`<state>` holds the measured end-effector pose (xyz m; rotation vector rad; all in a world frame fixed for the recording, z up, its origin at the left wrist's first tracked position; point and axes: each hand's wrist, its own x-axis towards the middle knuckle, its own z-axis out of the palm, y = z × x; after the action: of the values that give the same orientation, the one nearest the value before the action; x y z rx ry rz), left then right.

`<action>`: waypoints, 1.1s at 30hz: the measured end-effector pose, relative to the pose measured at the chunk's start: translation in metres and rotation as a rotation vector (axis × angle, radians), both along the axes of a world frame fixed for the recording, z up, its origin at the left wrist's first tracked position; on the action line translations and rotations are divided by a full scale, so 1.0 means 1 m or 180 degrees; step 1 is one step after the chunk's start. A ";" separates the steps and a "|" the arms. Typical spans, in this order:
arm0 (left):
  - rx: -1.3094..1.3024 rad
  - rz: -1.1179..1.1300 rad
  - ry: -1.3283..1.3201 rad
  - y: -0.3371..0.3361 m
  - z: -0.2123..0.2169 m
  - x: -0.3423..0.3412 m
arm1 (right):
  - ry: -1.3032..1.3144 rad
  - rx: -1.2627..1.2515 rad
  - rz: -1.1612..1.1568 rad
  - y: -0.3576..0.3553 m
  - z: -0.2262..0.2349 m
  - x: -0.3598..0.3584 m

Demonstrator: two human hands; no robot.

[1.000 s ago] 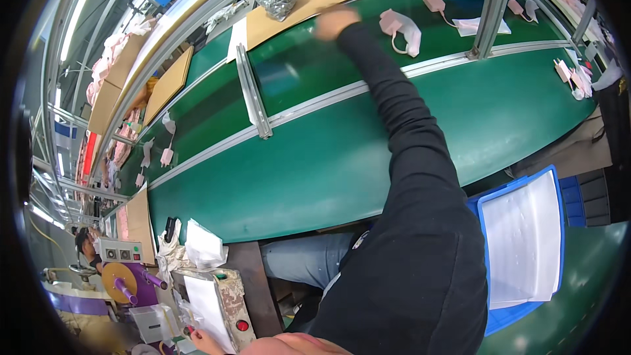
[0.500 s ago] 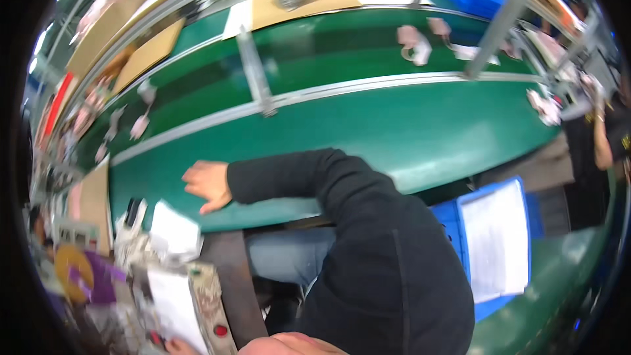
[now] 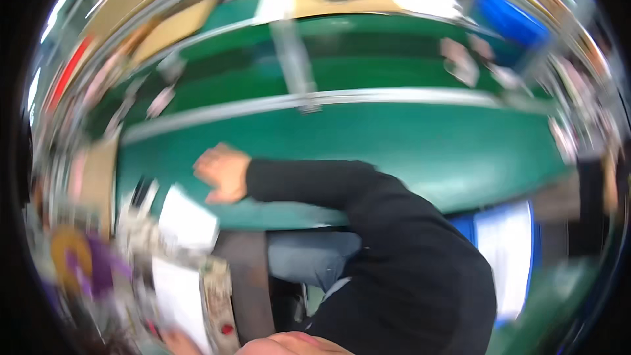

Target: Placing small electronic components into a machine for labeling or sealing, and then folding cardboard boxes to pack the processed items.

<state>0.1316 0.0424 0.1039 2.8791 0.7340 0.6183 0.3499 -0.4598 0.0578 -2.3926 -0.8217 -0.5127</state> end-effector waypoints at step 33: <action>-0.0210 0.0816 0.0147 -0.004 -0.021 0.008 | 0.0797 -0.1484 -0.2008 0.074 -0.005 0.067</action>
<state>0.1397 0.0385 0.0826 2.7698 1.1198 0.5431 0.4167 -0.3855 0.0531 -3.0702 -0.0521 -0.2527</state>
